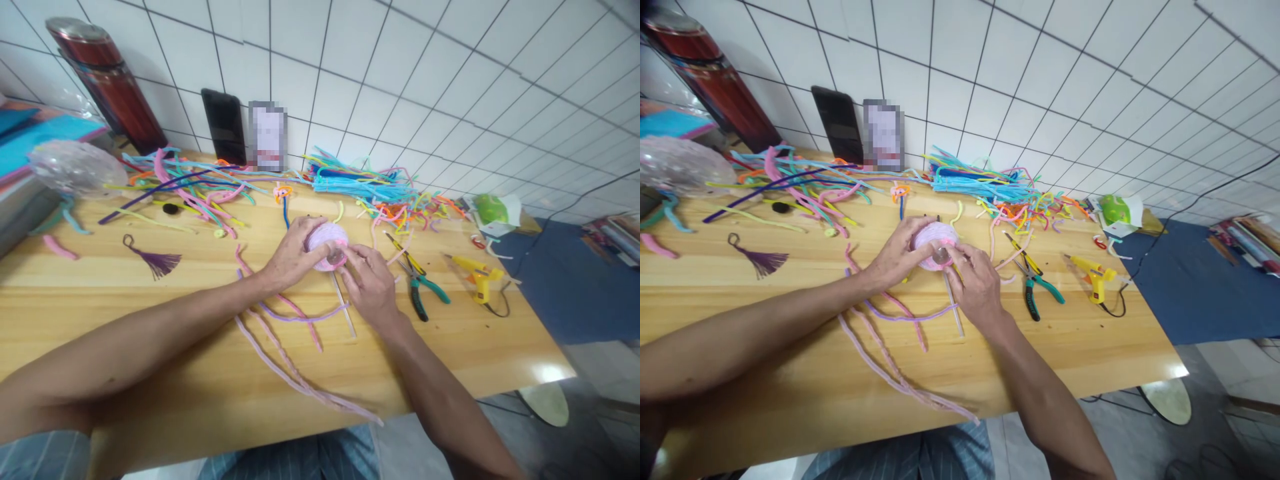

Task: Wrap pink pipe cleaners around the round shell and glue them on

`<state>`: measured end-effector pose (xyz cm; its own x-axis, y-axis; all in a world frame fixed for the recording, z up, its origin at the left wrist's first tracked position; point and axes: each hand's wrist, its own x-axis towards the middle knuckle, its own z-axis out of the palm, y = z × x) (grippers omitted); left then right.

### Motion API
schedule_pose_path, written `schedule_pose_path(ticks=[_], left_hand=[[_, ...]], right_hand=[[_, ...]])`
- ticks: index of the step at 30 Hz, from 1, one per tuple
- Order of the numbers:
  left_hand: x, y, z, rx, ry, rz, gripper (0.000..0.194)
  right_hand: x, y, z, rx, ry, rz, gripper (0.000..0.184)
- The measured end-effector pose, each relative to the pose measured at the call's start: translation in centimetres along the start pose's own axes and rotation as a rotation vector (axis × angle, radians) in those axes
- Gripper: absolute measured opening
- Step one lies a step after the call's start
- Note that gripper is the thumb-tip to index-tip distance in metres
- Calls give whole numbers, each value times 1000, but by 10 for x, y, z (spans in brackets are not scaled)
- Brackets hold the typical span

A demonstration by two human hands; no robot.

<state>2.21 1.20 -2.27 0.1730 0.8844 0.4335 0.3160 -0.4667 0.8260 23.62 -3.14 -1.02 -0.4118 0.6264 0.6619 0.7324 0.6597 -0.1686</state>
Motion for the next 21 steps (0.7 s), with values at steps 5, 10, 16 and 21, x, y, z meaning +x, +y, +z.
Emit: schedule_pose_path(ticks=[5, 10, 16, 21], left_hand=[[0, 0, 0, 15, 27, -4, 44], [1, 2, 0, 19, 23, -4, 42], [2, 1, 2, -4, 37, 13, 40], [0, 0, 5, 0, 55, 14, 40]], right_hand=[[1, 1, -1, -8, 41, -21, 40], [0, 5, -3, -17, 36, -12, 38], [-2, 4, 0, -2, 12, 15, 40], [-3, 1, 3, 30, 19, 25, 41]])
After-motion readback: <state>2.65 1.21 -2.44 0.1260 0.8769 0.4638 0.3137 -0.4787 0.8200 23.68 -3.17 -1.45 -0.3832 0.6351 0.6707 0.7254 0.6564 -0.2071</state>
